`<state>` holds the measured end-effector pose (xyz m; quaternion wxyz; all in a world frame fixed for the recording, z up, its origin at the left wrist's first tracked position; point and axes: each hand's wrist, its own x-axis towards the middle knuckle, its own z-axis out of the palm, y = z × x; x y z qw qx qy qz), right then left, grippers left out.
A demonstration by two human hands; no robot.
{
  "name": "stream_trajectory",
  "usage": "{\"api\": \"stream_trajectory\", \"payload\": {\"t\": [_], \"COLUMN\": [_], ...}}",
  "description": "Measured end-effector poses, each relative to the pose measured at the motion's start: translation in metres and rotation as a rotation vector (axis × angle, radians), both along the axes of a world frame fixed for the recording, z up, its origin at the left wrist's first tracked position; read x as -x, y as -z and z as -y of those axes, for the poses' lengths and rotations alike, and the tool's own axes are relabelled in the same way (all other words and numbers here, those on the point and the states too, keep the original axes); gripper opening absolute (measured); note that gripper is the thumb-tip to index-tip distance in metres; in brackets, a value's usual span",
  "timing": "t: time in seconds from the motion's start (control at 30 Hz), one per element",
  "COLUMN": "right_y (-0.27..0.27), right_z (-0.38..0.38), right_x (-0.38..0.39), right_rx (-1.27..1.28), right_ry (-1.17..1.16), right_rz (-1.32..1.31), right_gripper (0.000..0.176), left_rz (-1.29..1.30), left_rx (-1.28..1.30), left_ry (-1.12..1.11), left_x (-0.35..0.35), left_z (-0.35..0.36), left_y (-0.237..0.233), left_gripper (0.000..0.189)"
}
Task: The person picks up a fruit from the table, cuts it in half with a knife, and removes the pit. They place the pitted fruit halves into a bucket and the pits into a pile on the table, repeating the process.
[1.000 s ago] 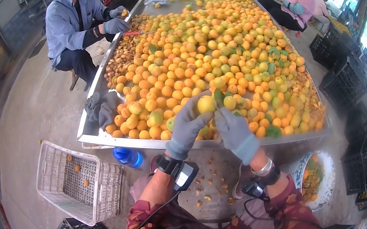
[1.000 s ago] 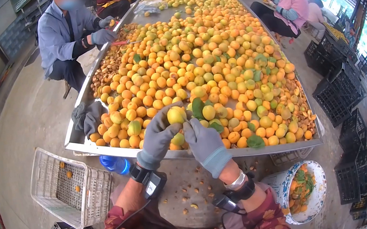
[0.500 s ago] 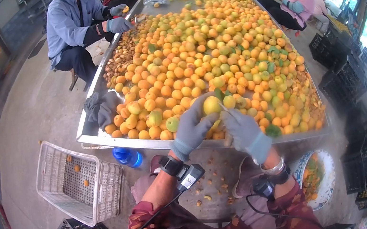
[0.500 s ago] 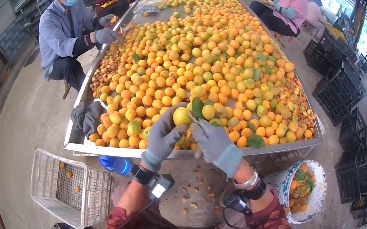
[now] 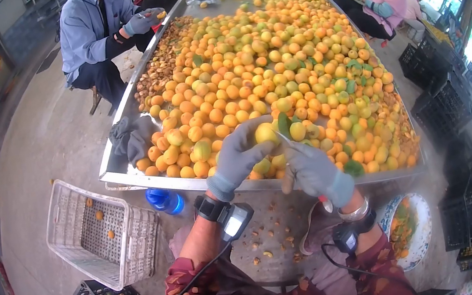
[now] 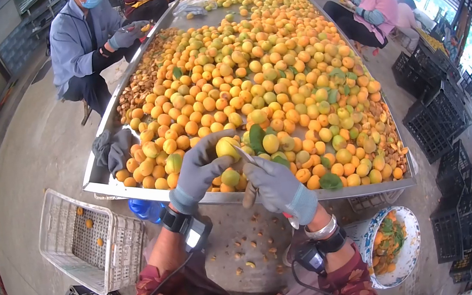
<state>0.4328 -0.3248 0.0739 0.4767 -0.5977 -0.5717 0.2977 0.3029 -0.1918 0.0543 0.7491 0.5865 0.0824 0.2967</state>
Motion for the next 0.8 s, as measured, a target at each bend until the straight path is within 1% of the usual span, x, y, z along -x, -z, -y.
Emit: {"api": "stream_trajectory", "payload": {"t": [0.03, 0.1, 0.13, 0.2, 0.23, 0.27, 0.3, 0.33, 0.37, 0.43, 0.47, 0.5, 0.53, 0.57, 0.6, 0.63, 0.7, 0.73, 0.77, 0.8], "right_y": [0.0, -0.026, -0.03, -0.035, -0.024, -0.002, 0.012, 0.02, 0.024, 0.022, 0.01, 0.004, 0.008, 0.014, 0.017, 0.017, 0.01, 0.01, 0.013, 0.014], "right_z": [0.002, 0.004, 0.004, 0.005, 0.004, 0.003, 0.0, -0.003, -0.006, -0.009, -0.009, -0.008, -0.008, -0.009, -0.009, -0.008, -0.007, -0.008, -0.008, -0.009], "right_x": [-0.001, 0.007, 0.007, 0.006, 0.004, 0.001, 0.0, 0.0, 0.002, 0.006, 0.011, 0.013, 0.01, 0.007, 0.006, 0.005, 0.006, 0.008, 0.011, 0.014], "right_rx": [-0.001, 0.297, 0.297, 0.381, 0.38, 0.132, -0.121, -0.121, -0.108, -0.094, 0.043, 0.179, 0.179, 0.032, -0.118, -0.119, 0.004, 0.002, -0.067, -0.138], "right_ry": [-0.002, 0.137, 0.136, 0.165, 0.169, 0.214, 0.251, 0.253, 0.261, 0.269, 0.272, 0.273, 0.273, 0.294, 0.313, 0.314, 0.283, 0.28, 0.288, 0.296], "right_rz": [0.0, -0.2, -0.199, -0.18, -0.18, 0.172, 0.522, 0.523, 0.537, 0.551, 0.335, 0.119, 0.118, 0.31, 0.501, 0.5, 0.391, 0.392, 0.462, 0.533], "right_gripper": [0.033, 0.033, 0.033, 0.033, 0.033, 0.032, 0.031, 0.031, 0.031, 0.03, 0.029, 0.027, 0.027, 0.025, 0.024, 0.024, 0.023, 0.023, 0.023, 0.024], "left_rz": [0.039, 0.052, 0.064, 0.073, 0.083, 0.083, 0.108, 0.134, 0.134, 0.165, 0.165, 0.144, 0.122, 0.121, 0.104, 0.087, 0.061, 0.036, 0.036, 0.067], "left_rx": [0.029, 0.028, 0.028, 0.056, 0.085, 0.085, 0.184, 0.281, 0.281, 0.418, 0.418, 0.335, 0.251, 0.249, 0.15, 0.051, 0.025, -0.001, -0.001, 0.054], "left_ry": [-0.003, -0.01, -0.016, -0.027, -0.035, -0.031, -0.041, -0.051, -0.049, -0.026, -0.026, -0.049, -0.072, -0.072, -0.052, -0.031, -0.046, -0.064, -0.064, -0.054], "left_x": [0.001, 0.0, -0.001, -0.004, -0.007, -0.008, -0.01, -0.011, -0.013, -0.014, -0.013, -0.012, -0.011, -0.008, -0.005, -0.003, -0.002, -0.001, -0.003, -0.007], "left_z": [-0.002, -0.002, -0.001, -0.001, 0.0, 0.004, 0.008, 0.011, 0.012, 0.013, 0.012, 0.011, 0.01, 0.01, 0.011, 0.011, 0.011, 0.011, 0.011, 0.012], "left_y": [0.002, 0.005, 0.006, 0.014, 0.016, 0.016, 0.015, 0.014, 0.014, 0.015, 0.015, 0.015, 0.015, 0.011, 0.004, 0.001, 0.002, 0.003, 0.01, 0.019], "left_gripper": [0.047, 0.046, 0.046, 0.045, 0.045, 0.045, 0.045, 0.045, 0.045, 0.044, 0.044, 0.044, 0.044, 0.044, 0.044, 0.045, 0.044, 0.044, 0.044, 0.043]}}
